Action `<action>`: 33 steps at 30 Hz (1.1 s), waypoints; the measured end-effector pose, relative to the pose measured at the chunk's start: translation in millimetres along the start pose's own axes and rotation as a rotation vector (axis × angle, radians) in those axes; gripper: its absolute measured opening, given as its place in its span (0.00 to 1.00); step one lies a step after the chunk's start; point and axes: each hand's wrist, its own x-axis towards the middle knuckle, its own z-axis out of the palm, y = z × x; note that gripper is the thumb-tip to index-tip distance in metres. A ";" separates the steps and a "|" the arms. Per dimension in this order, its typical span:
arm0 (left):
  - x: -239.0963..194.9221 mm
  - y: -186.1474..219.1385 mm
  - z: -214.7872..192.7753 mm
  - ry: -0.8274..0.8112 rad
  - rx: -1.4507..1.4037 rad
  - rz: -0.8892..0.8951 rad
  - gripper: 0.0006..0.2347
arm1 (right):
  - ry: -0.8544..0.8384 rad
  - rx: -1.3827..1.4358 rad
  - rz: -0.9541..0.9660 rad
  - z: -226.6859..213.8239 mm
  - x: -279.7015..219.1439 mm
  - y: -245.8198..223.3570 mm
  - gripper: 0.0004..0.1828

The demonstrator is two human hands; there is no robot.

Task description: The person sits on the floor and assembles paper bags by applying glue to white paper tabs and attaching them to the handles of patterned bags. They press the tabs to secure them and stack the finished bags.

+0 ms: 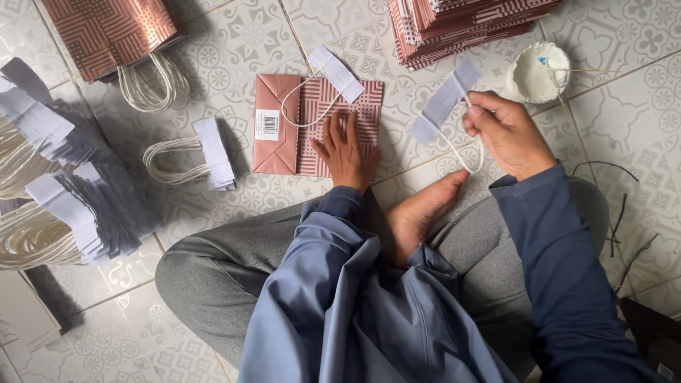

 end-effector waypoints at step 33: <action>24.8 -43.8 -24.3 -0.099 -0.576 0.034 0.01 | -0.232 -0.650 -0.111 68.4 93.3 91.3 0.05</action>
